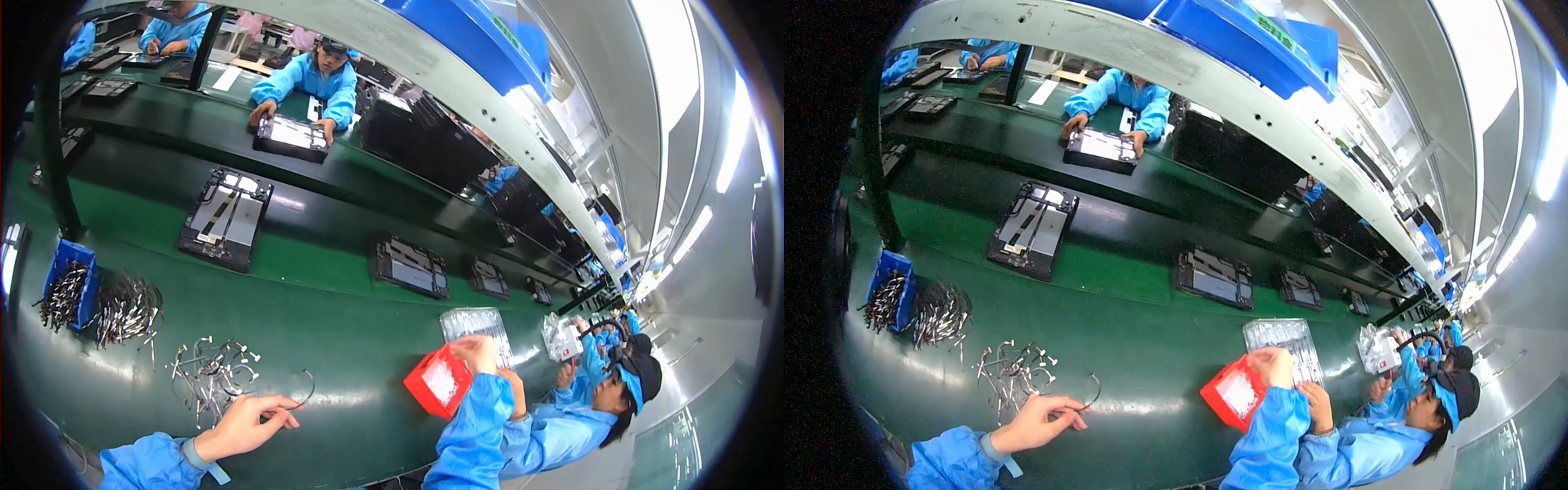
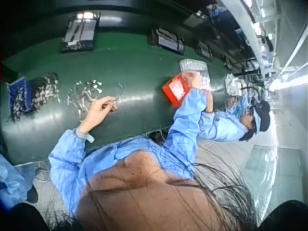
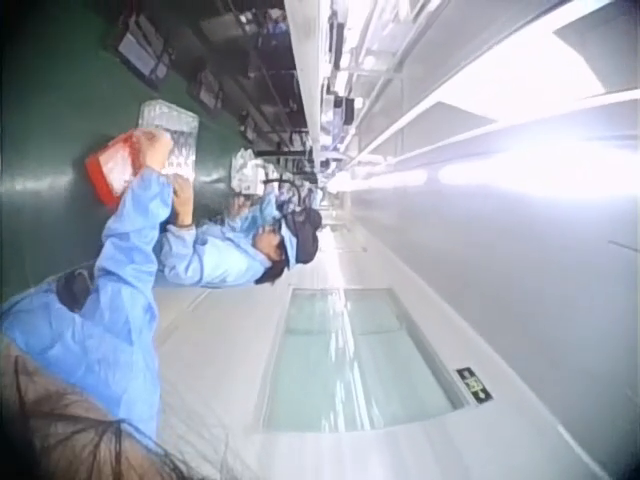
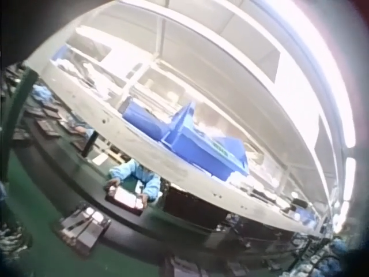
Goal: The person assembles electronic devices by connecting ribbon cables to a circuit board within a tablet screen assembly by hand.
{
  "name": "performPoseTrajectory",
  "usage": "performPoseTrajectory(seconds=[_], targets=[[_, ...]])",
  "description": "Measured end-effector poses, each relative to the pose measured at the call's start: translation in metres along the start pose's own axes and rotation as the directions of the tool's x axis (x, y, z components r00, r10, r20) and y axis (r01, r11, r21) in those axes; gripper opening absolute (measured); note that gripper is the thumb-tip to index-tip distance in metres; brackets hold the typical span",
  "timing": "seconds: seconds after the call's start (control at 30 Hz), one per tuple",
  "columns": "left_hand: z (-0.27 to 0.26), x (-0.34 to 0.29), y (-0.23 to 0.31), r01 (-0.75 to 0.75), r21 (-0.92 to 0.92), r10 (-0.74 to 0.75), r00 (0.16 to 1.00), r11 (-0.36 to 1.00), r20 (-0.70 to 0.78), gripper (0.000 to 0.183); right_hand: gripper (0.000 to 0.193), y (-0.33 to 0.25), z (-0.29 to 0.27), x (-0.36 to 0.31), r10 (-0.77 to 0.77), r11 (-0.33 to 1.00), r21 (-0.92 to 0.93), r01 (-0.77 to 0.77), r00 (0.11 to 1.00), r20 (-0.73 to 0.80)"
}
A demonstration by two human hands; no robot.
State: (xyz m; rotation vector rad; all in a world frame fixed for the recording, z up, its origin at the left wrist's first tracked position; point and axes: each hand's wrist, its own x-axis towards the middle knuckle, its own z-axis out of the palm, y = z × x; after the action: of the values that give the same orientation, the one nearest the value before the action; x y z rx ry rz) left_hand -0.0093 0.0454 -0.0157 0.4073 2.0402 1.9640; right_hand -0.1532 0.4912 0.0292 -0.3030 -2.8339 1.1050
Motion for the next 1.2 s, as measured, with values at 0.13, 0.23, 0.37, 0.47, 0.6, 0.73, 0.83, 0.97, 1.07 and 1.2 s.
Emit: performPoseTrajectory(seconds=[0.13, 0.23, 0.37, 0.47, 0.6, 0.73, 0.83, 0.97, 1.07, 1.2], targets=[[-0.001, 0.0, 0.003, -0.046, -0.009, 0.046, 0.999, 0.999, -0.003, 0.024, 0.028, 0.001, -0.002, 0.096, -0.035, 0.993, 0.117, 0.018, 0.99, 0.137], [0.001, 0.001, 0.002, -0.045, 0.022, 0.045, 0.999, 0.999, -0.001, 0.024, 0.043, 0.006, 0.023, 0.167, -0.122, 0.969, -0.219, 0.114, 0.992, -0.027], [-0.005, -0.002, 0.0, -0.05, 0.195, 0.046, 0.999, 0.98, 0.027, 0.029, 0.119, 0.036, 0.064, 0.231, 0.077, 0.902, -0.427, -0.059, 0.997, 0.024], [-0.003, -0.001, 0.011, -0.092, 0.107, 0.086, 0.995, 0.99, 0.056, 0.026, 0.142, 0.09, -0.004, 0.251, 0.238, 0.91, -0.346, -0.229, 0.971, -0.017], [0.006, -0.002, 0.01, 0.049, 0.121, -0.037, 0.995, 0.991, -0.096, 0.023, 0.132, -0.005, 0.072, 0.238, 0.39, 0.864, -0.426, -0.268, 0.891, 0.232], [-0.002, -0.006, 0.021, 0.022, 0.102, -0.022, 1.0, 0.995, -0.002, 0.024, 0.066, -0.004, 0.057, 0.221, 0.296, 0.916, 0.242, -0.319, 0.947, 0.128], [-0.006, -0.007, 0.03, 0.039, 0.2, -0.056, 0.995, 0.979, 0.082, 0.028, 0.037, -0.016, 0.06, 0.223, 0.186, 0.74, 0.639, -0.21, 0.977, 0.106], [-0.002, -0.013, 0.036, -0.158, 0.156, 0.173, 0.981, 0.975, -0.088, 0.023, 0.026, -0.049, 0.041, 0.198, -0.011, 0.744, 0.623, -0.241, 0.928, 0.372], [0.002, -0.031, 0.046, -0.153, 0.06, 0.162, 0.963, 0.986, -0.213, 0.019, 0.033, -0.068, 0.053, 0.163, -0.092, 0.842, 0.472, -0.262, 0.792, 0.604], [0.016, -0.048, 0.042, -0.104, 0.061, 0.115, 0.972, 0.993, -0.207, 0.017, 0.045, -0.098, 0.096, 0.105, -0.169, 0.96, 0.252, -0.123, 0.463, 0.87]])
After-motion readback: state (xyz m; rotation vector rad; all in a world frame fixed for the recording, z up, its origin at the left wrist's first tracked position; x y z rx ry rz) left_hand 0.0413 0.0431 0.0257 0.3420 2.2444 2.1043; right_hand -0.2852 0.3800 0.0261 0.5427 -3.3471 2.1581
